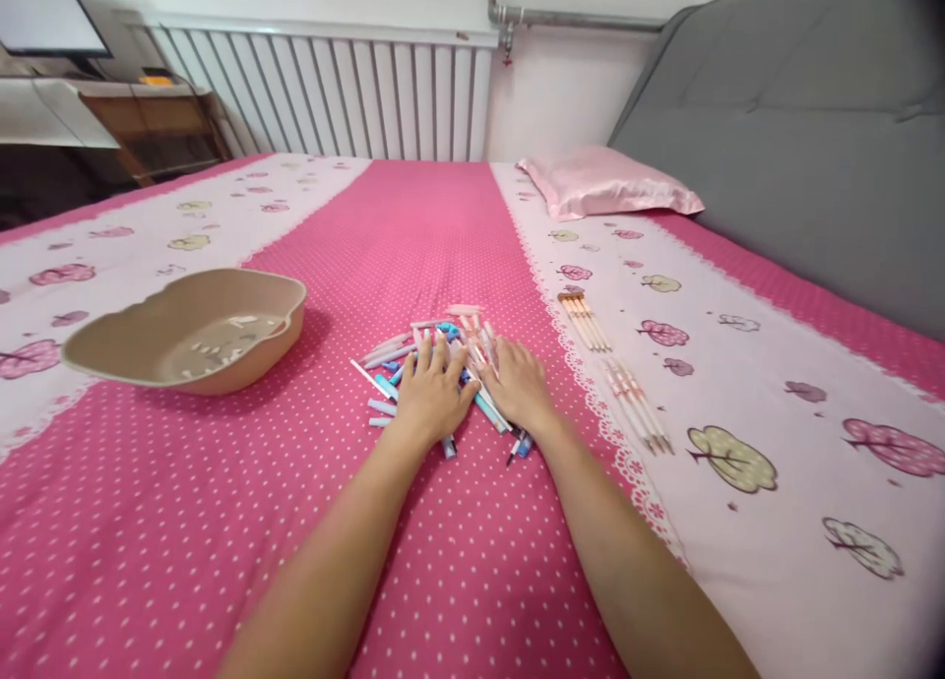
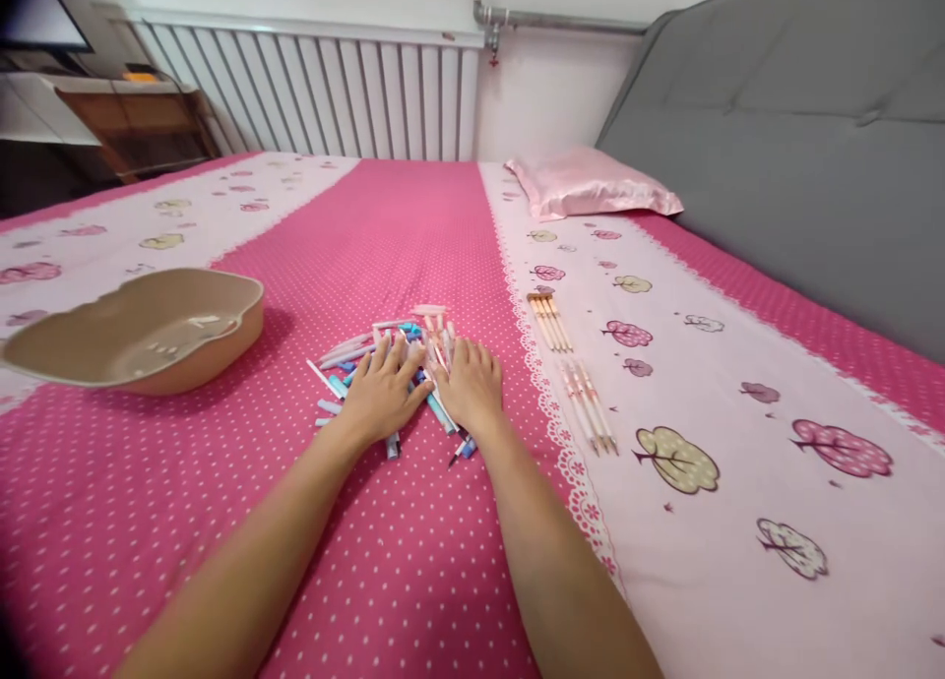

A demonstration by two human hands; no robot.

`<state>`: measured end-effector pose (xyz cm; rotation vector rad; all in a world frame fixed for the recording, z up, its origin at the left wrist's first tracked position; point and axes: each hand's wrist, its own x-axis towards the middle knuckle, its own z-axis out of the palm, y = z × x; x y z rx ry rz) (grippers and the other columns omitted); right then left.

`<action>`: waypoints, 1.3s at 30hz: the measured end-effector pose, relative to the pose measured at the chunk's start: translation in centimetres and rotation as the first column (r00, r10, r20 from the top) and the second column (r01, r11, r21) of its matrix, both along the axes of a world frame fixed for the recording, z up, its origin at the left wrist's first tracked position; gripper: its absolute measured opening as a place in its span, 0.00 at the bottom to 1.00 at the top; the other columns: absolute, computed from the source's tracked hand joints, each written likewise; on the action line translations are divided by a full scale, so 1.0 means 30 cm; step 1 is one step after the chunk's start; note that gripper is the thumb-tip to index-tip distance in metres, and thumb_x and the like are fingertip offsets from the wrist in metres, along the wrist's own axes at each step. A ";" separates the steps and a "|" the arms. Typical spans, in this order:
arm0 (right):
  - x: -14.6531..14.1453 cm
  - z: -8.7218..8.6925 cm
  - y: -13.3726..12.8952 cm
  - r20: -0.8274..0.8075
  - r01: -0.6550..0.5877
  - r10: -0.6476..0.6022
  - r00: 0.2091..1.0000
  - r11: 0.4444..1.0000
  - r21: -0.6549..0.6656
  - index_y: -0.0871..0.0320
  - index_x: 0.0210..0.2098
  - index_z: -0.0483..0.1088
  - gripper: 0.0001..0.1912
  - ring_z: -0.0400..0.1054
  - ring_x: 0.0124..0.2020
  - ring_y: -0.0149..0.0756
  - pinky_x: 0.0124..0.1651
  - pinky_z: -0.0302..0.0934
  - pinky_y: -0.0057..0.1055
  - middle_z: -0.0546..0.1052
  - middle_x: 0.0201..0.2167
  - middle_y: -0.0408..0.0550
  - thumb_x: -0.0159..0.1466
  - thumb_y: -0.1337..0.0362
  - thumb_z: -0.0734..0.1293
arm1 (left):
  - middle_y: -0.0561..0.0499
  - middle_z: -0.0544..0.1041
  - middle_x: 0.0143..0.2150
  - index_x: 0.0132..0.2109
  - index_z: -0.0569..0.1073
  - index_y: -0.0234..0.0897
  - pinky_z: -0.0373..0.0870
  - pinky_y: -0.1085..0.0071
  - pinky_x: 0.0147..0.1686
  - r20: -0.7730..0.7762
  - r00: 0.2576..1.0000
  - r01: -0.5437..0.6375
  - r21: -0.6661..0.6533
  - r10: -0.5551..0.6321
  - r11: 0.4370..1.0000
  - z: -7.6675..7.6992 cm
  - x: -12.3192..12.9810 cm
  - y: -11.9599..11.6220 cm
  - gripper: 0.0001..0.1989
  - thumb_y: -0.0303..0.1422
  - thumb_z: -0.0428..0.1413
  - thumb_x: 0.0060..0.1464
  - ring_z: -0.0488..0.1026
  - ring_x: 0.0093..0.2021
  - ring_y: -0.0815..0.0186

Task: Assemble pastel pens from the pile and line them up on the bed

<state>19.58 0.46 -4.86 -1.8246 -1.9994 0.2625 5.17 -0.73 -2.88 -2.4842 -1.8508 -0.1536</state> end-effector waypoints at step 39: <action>-0.101 0.105 0.301 -0.235 0.101 -0.089 0.968 0.994 0.039 0.62 0.39 0.75 0.17 0.72 0.37 0.37 0.40 0.62 0.30 0.79 0.35 0.51 0.60 0.54 0.65 | 0.44 0.80 0.39 0.42 0.77 0.32 0.69 0.64 0.44 0.950 0.268 -0.362 -0.056 0.162 0.930 0.109 -0.366 0.083 0.19 0.40 0.49 0.53 0.76 0.40 0.60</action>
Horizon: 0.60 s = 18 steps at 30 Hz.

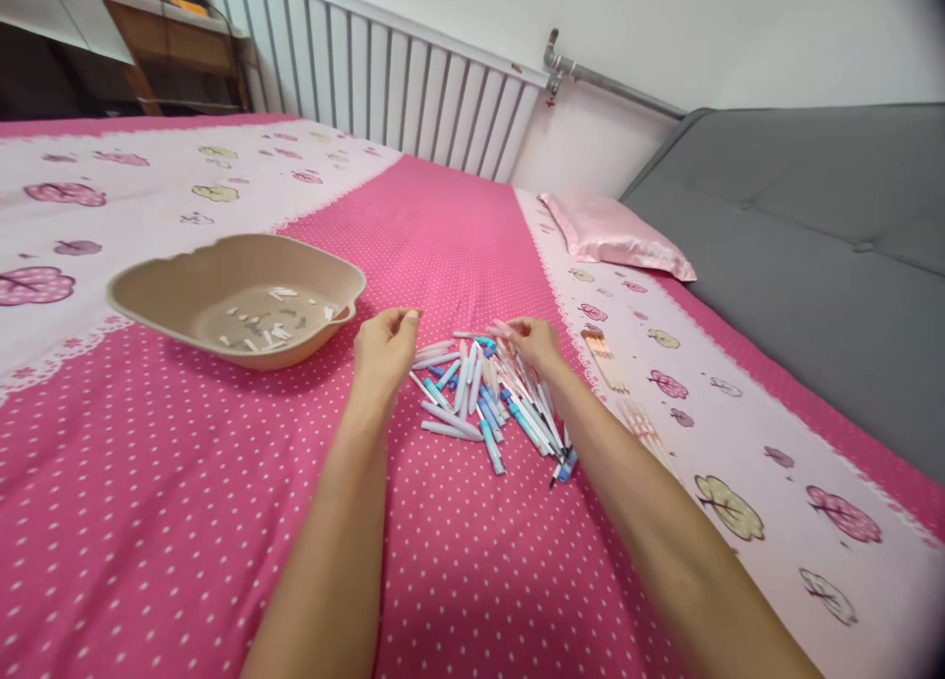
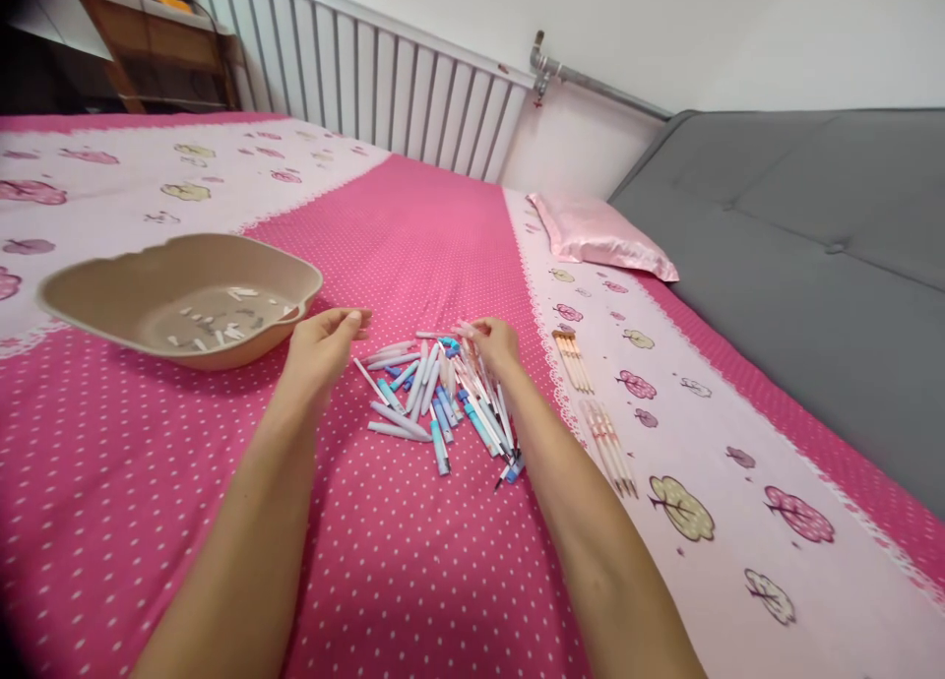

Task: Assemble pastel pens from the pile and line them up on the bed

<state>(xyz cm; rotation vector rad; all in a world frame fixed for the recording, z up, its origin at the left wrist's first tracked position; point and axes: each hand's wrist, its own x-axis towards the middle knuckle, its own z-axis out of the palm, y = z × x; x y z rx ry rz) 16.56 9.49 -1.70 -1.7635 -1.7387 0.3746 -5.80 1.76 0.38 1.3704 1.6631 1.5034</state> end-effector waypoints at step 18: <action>0.021 0.133 -0.407 -0.664 -0.103 0.250 0.705 0.962 0.253 0.58 0.28 0.68 0.11 0.72 0.30 0.33 0.37 0.67 0.31 0.76 0.27 0.43 0.53 0.58 0.71 | 0.47 0.78 0.35 0.38 0.74 0.33 0.70 0.70 0.33 0.353 0.757 0.583 0.014 -0.549 0.812 0.101 0.389 -0.164 0.13 0.38 0.53 0.52 0.74 0.35 0.65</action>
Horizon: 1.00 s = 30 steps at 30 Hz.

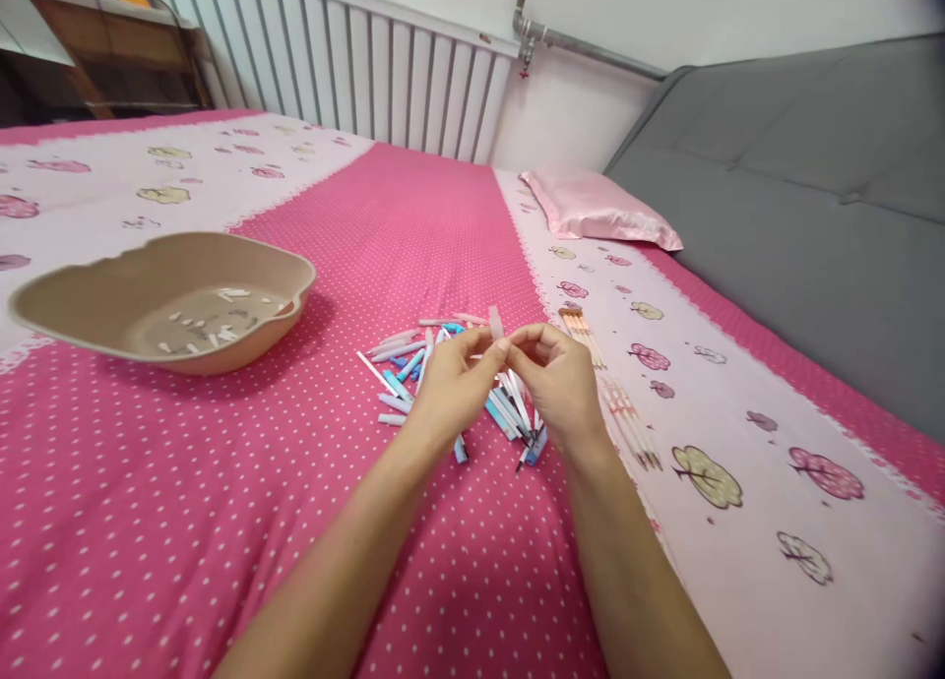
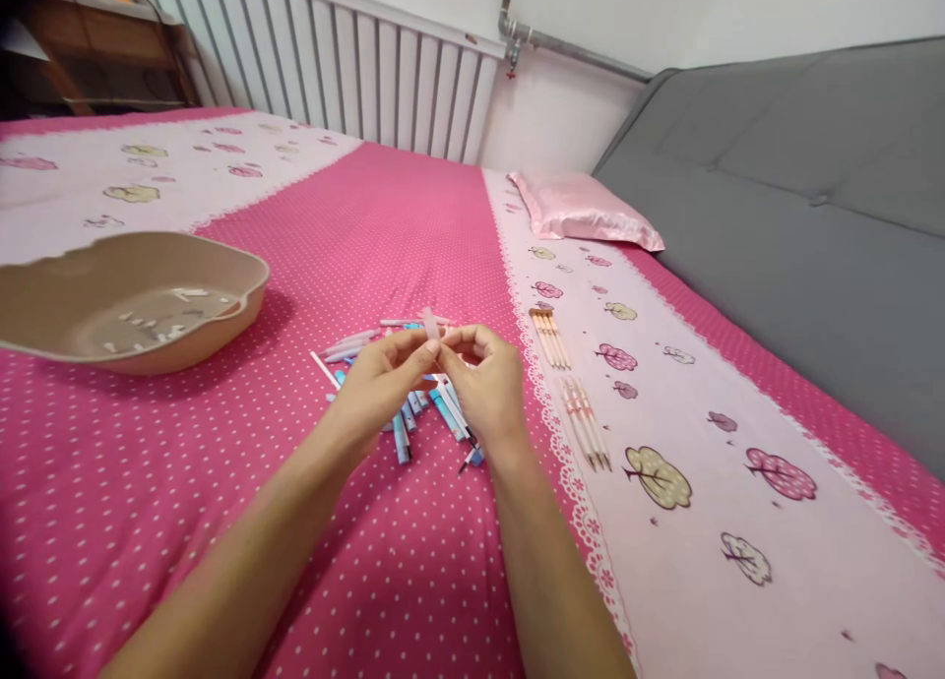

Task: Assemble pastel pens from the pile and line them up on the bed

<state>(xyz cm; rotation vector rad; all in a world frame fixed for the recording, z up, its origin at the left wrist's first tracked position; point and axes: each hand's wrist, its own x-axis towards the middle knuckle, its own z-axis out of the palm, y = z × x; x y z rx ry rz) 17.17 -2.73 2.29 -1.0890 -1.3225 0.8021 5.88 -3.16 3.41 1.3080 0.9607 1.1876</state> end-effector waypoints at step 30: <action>0.066 0.062 -0.018 0.215 0.092 -0.083 0.973 0.995 -0.031 0.60 0.32 0.75 0.08 0.73 0.34 0.36 0.43 0.66 0.37 0.79 0.32 0.48 0.54 0.62 0.70 | 0.41 0.75 0.26 0.22 0.68 0.38 0.63 0.64 0.28 -0.943 0.226 -0.441 0.125 0.245 0.889 -0.084 -0.313 0.148 0.14 0.40 0.50 0.51 0.74 0.32 0.51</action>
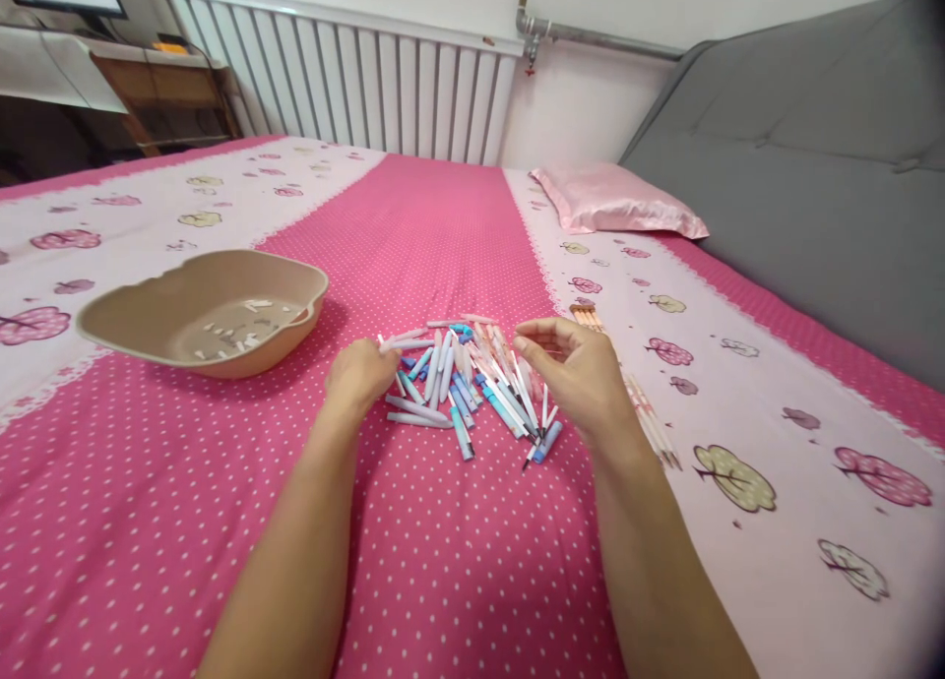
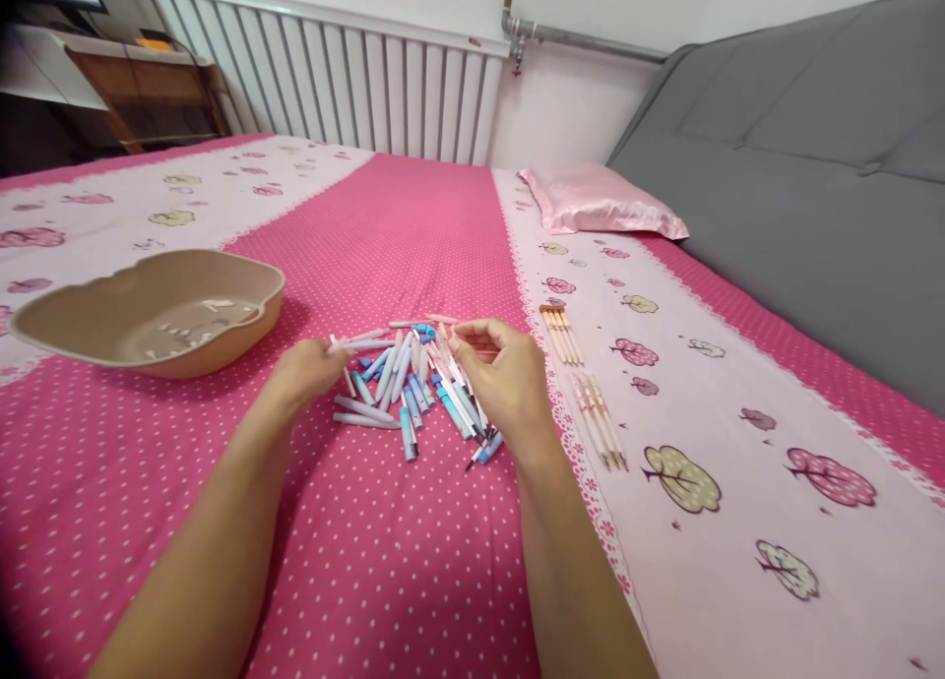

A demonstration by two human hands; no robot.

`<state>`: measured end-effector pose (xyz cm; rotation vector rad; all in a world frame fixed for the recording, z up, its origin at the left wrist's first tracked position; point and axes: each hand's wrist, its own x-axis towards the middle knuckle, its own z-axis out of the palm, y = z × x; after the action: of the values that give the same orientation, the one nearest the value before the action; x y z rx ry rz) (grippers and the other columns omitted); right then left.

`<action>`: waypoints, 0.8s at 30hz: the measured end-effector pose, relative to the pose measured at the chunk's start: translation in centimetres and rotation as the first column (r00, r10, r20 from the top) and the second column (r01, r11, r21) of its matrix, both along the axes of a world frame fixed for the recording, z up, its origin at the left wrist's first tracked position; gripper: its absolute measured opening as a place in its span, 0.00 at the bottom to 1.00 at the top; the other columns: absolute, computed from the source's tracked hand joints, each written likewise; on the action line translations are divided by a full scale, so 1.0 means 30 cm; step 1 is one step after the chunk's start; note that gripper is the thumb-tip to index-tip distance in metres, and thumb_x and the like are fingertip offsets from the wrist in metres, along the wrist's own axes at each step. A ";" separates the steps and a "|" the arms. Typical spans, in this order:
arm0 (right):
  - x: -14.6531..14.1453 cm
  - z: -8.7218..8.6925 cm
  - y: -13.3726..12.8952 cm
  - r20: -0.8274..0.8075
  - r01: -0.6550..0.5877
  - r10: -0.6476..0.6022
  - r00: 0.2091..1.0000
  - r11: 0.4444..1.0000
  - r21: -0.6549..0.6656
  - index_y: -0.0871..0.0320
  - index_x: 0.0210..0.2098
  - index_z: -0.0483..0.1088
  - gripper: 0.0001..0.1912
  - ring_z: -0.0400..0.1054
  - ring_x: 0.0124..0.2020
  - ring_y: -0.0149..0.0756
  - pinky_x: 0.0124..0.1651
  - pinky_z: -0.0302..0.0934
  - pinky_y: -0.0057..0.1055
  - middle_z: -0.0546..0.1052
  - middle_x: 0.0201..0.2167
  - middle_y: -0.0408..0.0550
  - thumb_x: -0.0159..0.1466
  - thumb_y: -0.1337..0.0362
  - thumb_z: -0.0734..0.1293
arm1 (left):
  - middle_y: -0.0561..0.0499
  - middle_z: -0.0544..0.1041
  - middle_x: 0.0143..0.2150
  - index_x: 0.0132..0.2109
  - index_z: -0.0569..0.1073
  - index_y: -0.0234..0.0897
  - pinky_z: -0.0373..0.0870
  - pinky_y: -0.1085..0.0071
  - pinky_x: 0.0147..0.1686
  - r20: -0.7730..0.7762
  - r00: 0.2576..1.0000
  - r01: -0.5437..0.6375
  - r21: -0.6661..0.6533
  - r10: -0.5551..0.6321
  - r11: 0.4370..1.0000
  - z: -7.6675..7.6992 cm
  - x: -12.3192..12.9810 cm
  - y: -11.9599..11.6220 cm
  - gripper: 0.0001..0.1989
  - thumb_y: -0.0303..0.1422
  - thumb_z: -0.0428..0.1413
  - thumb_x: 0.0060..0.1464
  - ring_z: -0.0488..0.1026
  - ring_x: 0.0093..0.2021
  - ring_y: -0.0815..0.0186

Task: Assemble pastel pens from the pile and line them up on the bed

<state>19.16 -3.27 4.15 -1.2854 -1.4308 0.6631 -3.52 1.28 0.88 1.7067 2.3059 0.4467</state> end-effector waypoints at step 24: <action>-0.012 0.079 -0.061 -0.106 -0.211 0.199 0.974 0.971 -0.113 0.59 0.49 0.65 0.20 0.70 0.28 0.31 0.32 0.65 0.30 0.74 0.26 0.42 0.57 0.69 0.67 | 0.54 0.67 0.29 0.40 0.65 0.36 0.60 0.73 0.27 0.763 0.292 0.336 0.483 -0.577 0.809 0.126 0.264 -0.160 0.15 0.44 0.55 0.54 0.63 0.27 0.71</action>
<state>18.80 -5.10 6.53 -1.1933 -1.4760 0.9520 4.38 -3.52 4.65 1.5228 0.9272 1.1767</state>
